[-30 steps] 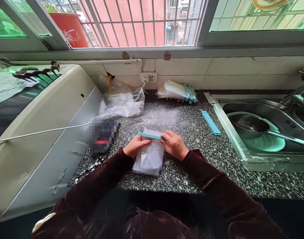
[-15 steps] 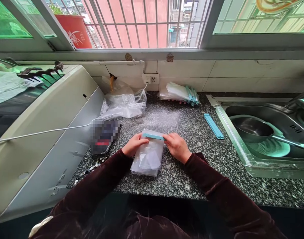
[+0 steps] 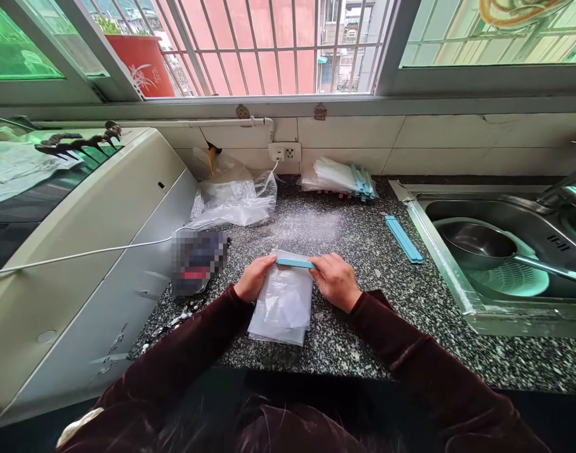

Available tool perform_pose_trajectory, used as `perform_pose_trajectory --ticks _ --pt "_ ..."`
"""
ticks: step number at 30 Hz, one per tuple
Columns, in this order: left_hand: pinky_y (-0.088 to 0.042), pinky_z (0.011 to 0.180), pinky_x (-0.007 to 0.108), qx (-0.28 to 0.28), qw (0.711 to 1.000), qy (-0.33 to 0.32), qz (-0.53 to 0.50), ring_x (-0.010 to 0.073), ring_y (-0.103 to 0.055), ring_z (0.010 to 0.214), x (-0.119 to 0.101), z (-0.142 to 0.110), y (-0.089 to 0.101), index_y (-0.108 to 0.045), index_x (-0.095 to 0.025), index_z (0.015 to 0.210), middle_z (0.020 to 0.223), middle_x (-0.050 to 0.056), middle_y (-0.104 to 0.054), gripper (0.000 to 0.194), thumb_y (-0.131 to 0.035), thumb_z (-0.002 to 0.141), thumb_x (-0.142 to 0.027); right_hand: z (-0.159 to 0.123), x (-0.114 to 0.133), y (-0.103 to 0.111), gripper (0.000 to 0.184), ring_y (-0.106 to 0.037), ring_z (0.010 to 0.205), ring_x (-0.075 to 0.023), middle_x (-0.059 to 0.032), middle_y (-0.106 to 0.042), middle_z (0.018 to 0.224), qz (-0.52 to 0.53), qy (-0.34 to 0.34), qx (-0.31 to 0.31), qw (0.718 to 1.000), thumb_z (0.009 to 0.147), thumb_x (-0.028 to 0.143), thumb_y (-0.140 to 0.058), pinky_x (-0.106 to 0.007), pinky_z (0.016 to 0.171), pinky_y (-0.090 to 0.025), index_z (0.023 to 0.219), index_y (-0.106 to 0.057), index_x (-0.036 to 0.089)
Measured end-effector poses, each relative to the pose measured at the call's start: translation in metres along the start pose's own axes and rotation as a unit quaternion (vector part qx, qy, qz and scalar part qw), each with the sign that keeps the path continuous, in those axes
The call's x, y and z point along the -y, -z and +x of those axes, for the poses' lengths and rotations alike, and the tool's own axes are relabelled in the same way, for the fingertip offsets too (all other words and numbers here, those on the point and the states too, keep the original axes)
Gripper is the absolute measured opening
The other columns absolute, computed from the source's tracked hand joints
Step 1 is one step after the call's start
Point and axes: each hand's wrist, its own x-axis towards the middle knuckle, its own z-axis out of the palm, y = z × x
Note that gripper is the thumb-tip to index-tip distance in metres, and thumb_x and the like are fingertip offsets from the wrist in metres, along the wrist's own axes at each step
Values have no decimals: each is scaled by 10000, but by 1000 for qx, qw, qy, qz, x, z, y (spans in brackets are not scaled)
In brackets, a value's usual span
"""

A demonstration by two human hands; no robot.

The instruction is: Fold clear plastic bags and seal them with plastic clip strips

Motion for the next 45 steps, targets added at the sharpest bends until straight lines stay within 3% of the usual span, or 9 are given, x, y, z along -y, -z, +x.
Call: perform_pose_trajectory --ticks 5,19,37,45 --pt "-414 641 272 21 1000 17 0 155 -550 621 0 0 1 -692 -124 674 617 36 -640 326 -681 632 -447 1 -1 0 196 -495 661 -163 -42 -625 725 7 8 -9 1000 885 250 -448 -295 632 -400 953 -621 188" --pt "-410 622 255 6 999 13 -32 140 -536 621 6 2 3 -673 -118 671 649 35 -648 347 -724 574 -447 2 1 5 162 -492 643 -160 -43 -631 703 7 34 -44 998 866 206 -485 -285 629 -413 944 -621 165" --pt "-377 591 235 -26 999 -7 -39 107 -475 572 4 4 1 -623 -138 558 596 -7 -603 250 -717 554 -370 5 -1 1 173 -546 782 -179 -64 -605 817 90 0 -71 993 846 192 -508 -327 698 -483 969 -630 195" --pt "-364 558 235 -36 998 16 -39 109 -476 549 3 5 3 -626 -139 566 568 -6 -596 317 -742 492 -425 7 -2 2 189 -557 840 -184 -70 -601 865 127 -17 -96 987 845 206 -515 -353 747 -499 995 -629 208"
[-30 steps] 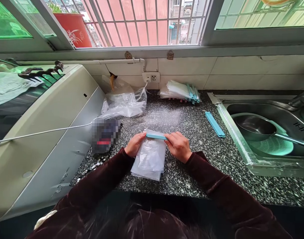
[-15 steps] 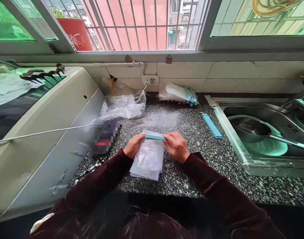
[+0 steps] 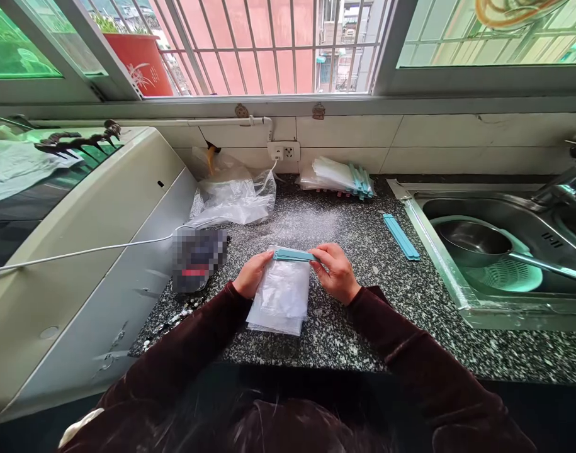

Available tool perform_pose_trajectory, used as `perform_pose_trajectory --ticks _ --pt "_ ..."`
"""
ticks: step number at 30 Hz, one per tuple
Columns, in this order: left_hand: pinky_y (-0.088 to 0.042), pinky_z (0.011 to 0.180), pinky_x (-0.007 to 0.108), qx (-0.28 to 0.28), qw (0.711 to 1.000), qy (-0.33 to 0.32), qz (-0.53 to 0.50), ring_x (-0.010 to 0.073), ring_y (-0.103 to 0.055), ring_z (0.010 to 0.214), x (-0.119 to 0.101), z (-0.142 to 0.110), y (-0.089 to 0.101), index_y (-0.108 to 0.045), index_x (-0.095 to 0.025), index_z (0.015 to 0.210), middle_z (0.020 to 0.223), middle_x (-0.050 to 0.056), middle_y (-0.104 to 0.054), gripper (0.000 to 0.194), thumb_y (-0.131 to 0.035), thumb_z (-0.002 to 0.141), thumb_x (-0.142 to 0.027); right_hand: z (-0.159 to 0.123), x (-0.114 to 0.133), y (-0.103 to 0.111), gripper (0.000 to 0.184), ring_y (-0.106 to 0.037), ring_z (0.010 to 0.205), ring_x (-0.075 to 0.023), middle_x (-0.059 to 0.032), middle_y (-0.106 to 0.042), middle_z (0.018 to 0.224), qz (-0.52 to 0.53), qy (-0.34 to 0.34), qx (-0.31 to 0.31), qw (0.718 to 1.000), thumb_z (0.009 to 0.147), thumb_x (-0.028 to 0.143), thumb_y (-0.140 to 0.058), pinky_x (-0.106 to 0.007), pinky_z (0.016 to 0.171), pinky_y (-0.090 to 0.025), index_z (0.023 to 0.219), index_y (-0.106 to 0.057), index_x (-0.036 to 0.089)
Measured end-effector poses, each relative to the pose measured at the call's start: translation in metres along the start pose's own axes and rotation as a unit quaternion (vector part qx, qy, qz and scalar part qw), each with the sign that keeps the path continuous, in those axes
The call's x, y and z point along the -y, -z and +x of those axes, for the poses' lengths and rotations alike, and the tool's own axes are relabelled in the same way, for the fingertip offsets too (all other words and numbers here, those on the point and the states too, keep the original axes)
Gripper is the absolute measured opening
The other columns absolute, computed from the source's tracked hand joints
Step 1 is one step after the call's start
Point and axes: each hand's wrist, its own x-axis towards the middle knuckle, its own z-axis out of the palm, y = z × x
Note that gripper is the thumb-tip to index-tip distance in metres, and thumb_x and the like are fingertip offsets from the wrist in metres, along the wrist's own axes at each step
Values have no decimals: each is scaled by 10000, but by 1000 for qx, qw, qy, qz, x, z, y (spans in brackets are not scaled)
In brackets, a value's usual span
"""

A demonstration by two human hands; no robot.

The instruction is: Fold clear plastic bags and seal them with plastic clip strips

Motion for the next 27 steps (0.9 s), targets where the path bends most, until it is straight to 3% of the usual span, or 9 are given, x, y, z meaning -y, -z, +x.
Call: perform_pose_trajectory --ticks 6,17,23,27 --pt "-399 598 251 7 999 32 -21 136 -527 587 2 4 4 -659 -133 636 609 19 -633 335 -741 496 -426 4 3 6 191 -558 841 -187 -67 -617 878 9 -14 -20 1000 845 211 -511 -363 747 -487 986 -641 218" --pt "-434 685 278 -32 999 -26 5 164 -569 677 5 14 17 -641 -138 624 637 23 -635 237 -671 603 -372 7 -6 15 187 -559 814 -191 -64 -636 864 -26 8 -61 998 836 188 -513 -359 730 -474 974 -639 201" --pt "-443 790 321 -92 995 -47 -3 222 -608 838 2 16 18 -656 -147 670 682 52 -660 232 -683 598 -365 4 -14 22 194 -577 857 -203 -73 -649 886 -26 -52 -79 995 856 250 -492 -378 771 -484 961 -644 192" --pt "-445 770 305 -86 995 -32 -40 198 -607 779 -1 16 18 -644 -143 660 660 33 -647 217 -690 593 -345 1 -19 21 228 -611 834 -191 -76 -667 937 44 -146 -99 983 869 324 -477 -352 711 -507 979 -629 194"
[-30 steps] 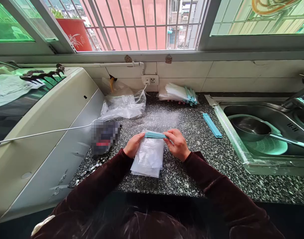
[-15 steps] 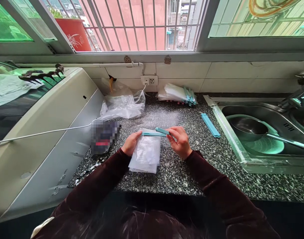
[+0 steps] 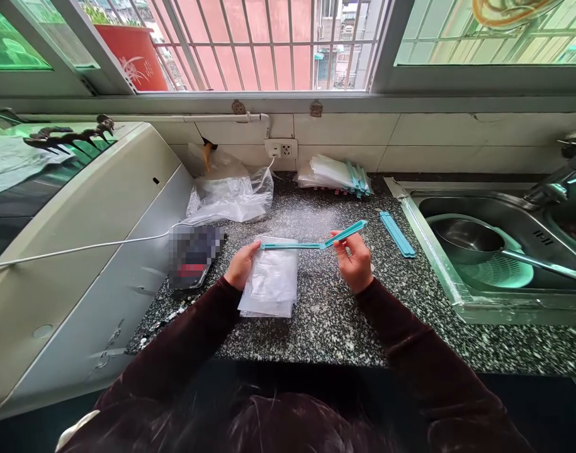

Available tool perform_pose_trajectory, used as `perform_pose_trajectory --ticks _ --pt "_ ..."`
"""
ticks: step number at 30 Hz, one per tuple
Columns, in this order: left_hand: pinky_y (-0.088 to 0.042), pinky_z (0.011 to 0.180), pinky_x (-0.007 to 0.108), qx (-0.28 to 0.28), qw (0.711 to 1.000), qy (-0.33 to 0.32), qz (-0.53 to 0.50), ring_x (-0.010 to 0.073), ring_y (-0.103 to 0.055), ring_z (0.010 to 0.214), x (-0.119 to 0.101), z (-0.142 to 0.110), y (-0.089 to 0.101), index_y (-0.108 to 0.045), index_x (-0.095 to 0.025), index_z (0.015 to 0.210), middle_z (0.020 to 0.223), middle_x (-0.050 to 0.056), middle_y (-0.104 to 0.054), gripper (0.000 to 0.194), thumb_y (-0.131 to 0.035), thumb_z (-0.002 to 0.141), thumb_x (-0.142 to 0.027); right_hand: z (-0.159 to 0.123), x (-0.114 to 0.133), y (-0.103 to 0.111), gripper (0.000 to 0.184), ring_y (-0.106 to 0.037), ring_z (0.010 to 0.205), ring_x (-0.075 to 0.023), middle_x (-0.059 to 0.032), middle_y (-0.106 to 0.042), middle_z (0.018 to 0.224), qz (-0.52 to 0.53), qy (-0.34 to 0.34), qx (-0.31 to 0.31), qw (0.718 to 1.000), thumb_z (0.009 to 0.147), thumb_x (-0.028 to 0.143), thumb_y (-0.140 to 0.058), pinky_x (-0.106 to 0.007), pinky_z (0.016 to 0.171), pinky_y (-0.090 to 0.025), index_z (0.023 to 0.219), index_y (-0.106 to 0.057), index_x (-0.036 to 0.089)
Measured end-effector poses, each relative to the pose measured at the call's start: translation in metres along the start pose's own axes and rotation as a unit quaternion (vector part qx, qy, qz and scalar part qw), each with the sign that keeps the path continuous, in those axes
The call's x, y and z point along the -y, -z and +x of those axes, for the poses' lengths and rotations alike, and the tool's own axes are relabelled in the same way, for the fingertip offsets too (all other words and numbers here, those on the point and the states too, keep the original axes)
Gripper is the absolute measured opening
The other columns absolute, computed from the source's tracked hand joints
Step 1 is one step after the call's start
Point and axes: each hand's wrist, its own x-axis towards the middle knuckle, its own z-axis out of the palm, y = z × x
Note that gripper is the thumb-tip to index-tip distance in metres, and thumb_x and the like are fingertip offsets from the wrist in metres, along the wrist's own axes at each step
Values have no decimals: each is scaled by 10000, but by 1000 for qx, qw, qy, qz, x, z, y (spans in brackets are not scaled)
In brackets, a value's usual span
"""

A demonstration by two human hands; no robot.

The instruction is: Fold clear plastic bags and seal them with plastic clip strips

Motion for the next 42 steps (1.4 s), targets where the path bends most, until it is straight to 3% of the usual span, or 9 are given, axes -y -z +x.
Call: perform_pose_trajectory --ticks 7,12,23,28,32,42 --pt "-449 714 271 17 999 11 -33 164 -602 711 -7 -1 -1 -641 -139 664 631 8 -635 200 -671 613 -330 0 -4 -4 307 -613 688 -152 -60 -682 837 127 -144 -27 981 832 452 -512 -289 564 -528 949 -633 194" --pt "-453 741 273 10 999 8 -31 169 -611 754 -10 -1 -1 -640 -135 660 644 15 -642 202 -670 617 -330 0 -7 -7 299 -572 616 -117 -40 -638 795 175 -181 -55 966 802 464 -548 -243 485 -504 882 -637 190" --pt "-461 720 265 -15 997 41 -65 166 -621 744 -17 -3 -5 -628 -147 662 616 4 -636 158 -641 634 -302 -2 -8 -9 297 -545 557 -106 -8 -578 661 251 -233 -46 938 764 474 -565 -223 444 -473 815 -621 187" --pt "-453 689 258 -14 999 25 -43 155 -608 689 -17 -1 -4 -624 -146 642 601 1 -631 155 -647 614 -296 -2 -10 -8 262 -536 554 -110 -8 -588 655 230 -208 -35 950 759 447 -578 -235 457 -473 806 -634 196" --pt "-451 671 260 7 999 35 -29 163 -610 687 -14 0 -3 -623 -146 642 596 2 -632 167 -650 613 -308 -4 -14 -6 261 -535 575 -118 -39 -641 772 167 -164 -13 972 760 437 -589 -265 490 -485 852 -642 198" --pt "-453 662 261 43 998 35 1 164 -601 672 -6 5 4 -621 -148 643 620 13 -642 211 -659 602 -351 0 -9 -7 233 -602 753 -154 -77 -629 902 74 -58 89 992 771 392 -597 -252 541 -510 847 -635 175"
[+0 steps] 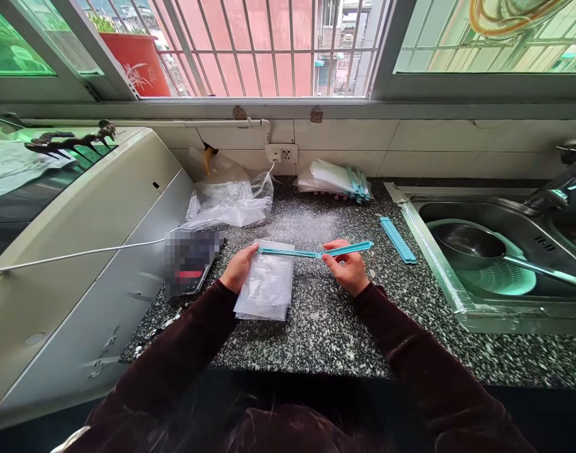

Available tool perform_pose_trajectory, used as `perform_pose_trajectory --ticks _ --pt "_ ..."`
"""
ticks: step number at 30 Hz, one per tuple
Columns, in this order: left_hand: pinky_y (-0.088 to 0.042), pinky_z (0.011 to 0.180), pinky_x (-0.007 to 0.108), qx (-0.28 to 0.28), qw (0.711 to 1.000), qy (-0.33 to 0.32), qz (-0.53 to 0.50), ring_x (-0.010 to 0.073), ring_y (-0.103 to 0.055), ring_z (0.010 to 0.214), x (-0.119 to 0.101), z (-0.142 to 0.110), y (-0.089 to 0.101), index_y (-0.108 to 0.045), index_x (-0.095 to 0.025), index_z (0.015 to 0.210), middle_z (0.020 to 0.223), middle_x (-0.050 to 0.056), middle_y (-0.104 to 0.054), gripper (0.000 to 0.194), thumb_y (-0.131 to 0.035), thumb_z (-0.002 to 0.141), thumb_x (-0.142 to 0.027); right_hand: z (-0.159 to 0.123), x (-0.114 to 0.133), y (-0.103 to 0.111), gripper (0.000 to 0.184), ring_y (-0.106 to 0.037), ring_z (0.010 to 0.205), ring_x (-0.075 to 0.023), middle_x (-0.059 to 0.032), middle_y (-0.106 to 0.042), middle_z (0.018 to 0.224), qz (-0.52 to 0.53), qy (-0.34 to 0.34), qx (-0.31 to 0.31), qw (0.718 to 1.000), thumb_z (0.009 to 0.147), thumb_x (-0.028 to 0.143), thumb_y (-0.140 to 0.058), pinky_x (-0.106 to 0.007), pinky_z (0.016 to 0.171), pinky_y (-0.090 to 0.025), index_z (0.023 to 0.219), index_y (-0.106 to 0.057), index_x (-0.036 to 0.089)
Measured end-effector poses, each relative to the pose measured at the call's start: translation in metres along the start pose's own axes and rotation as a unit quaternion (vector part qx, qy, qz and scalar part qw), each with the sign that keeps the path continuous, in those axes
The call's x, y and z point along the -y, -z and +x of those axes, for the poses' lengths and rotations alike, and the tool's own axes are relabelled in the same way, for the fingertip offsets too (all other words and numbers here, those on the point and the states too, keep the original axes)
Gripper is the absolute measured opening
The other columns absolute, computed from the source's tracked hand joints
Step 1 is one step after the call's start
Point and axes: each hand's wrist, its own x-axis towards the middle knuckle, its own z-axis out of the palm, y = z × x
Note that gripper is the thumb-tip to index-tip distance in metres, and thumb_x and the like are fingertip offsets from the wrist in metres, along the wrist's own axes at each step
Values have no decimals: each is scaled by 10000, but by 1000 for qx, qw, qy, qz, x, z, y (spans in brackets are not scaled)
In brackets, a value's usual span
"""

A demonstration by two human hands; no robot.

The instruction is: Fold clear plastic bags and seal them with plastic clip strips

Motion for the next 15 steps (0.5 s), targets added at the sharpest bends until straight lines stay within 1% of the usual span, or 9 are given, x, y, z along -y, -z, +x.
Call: perform_pose_trajectory --ticks 2,5,8,11,13,15 --pt "-453 663 267 -4 1000 1 5 163 -594 659 1 0 1 -618 -149 646 621 12 -640 219 -661 601 -360 1 -1 -2 236 -600 730 -152 -78 -629 903 -12 8 18 1000 752 394 -620 -248 511 -503 843 -636 176" --pt "-455 665 273 -4 1000 9 -1 166 -596 655 1 0 0 -612 -151 644 601 8 -628 219 -660 605 -361 -1 -5 -5 248 -575 625 -129 -67 -644 855 -21 3 44 999 745 405 -627 -243 467 -480 843 -637 178" --pt "-463 678 274 1 1000 20 -13 170 -608 675 1 -1 -2 -614 -150 635 603 10 -630 204 -661 614 -347 -3 -7 -8 237 -515 517 -99 -45 -650 777 -33 -1 50 998 765 407 -603 -239 445 -451 824 -637 180" --pt "-471 679 282 11 999 28 -19 189 -622 708 0 -3 -4 -633 -147 643 626 28 -648 221 -671 616 -364 -4 -7 -10 238 -508 509 -103 -35 -644 734 -42 3 46 998 770 417 -593 -244 448 -442 796 -633 184" --pt "-468 668 290 29 999 27 -19 204 -625 719 -2 -5 -4 -652 -142 677 647 42 -658 283 -681 611 -415 -4 -7 -10 247 -527 533 -116 -34 -639 719 -44 9 39 998 771 431 -589 -253 466 -452 780 -629 188" --pt "-456 646 287 51 999 19 -3 200 -619 692 -4 -8 -5 -663 -133 717 662 48 -661 346 -703 591 -452 -3 -7 -10 255 -528 532 -121 -31 -634 702 -46 13 33 998 773 440 -584 -259 472 -453 775 -626 188"
